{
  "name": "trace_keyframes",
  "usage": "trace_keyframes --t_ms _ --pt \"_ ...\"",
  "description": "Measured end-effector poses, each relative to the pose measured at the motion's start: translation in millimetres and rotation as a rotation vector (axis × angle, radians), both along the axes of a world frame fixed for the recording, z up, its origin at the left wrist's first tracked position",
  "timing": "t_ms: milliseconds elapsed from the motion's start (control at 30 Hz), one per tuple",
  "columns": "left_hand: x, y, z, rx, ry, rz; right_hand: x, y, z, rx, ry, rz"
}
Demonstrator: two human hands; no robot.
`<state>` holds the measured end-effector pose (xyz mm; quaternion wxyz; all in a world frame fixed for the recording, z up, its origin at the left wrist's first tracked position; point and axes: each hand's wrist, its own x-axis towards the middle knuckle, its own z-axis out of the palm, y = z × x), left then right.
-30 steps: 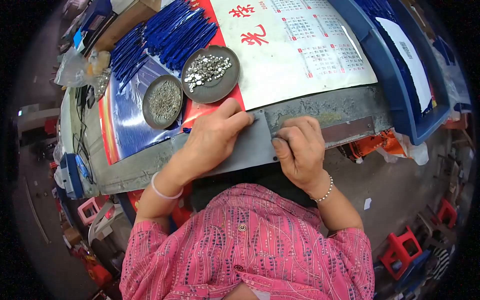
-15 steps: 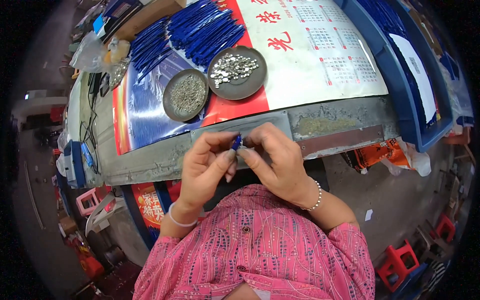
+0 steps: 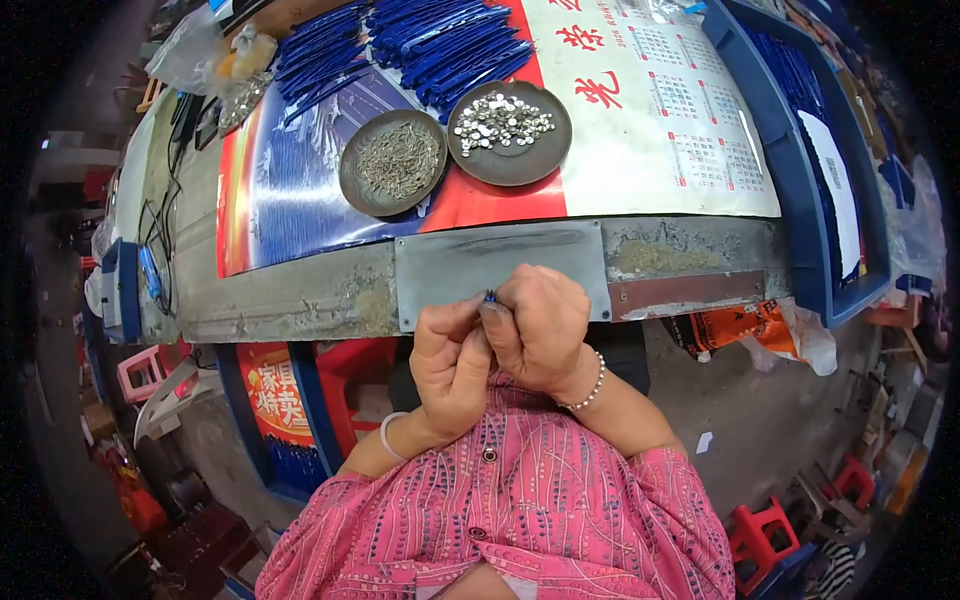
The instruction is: Manual assembly of small metal pins into blue plastic components at a factory workbench.
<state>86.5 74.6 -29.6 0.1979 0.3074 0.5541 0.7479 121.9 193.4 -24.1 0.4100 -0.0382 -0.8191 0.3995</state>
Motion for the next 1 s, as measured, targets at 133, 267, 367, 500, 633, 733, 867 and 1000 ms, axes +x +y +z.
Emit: trace_keyframes --t_ms 133,267,367,500,633,733,867,1000 --pt "0.9 -0.4 -0.9 0.242 -0.232 -0.08 5.7 -7.1 6.0 -0.422 -0.145 0.077" --pt "3.7 -3.4 -1.2 0.123 -0.153 0.016 -2.8 -4.5 0.9 -0.387 -0.091 0.126" --pt "2.7 -7.8 -5.5 0.171 -0.186 0.019 -8.9 -4.9 -4.7 -0.033 0.015 0.064" --pt "2.3 -10.4 -9.7 0.189 -0.248 0.017 -1.4 -14.4 2.2 -0.014 -0.167 -0.015" --pt "0.7 -10.1 -8.2 0.277 -0.274 -0.023 6.1 -20.0 11.5 -0.547 -0.246 0.094" --pt "1.5 -10.4 -6.2 0.128 -0.163 0.126 2.9 -20.8 7.6 -0.336 -0.15 0.044" --pt "3.4 -13.1 -8.0 0.102 -0.165 0.138 2.0 -23.2 -0.7 -0.065 -0.105 -0.015" --pt "3.2 -12.6 -12.5 0.111 -0.146 0.108 8.3 -27.4 4.0 0.061 -0.227 -0.096"
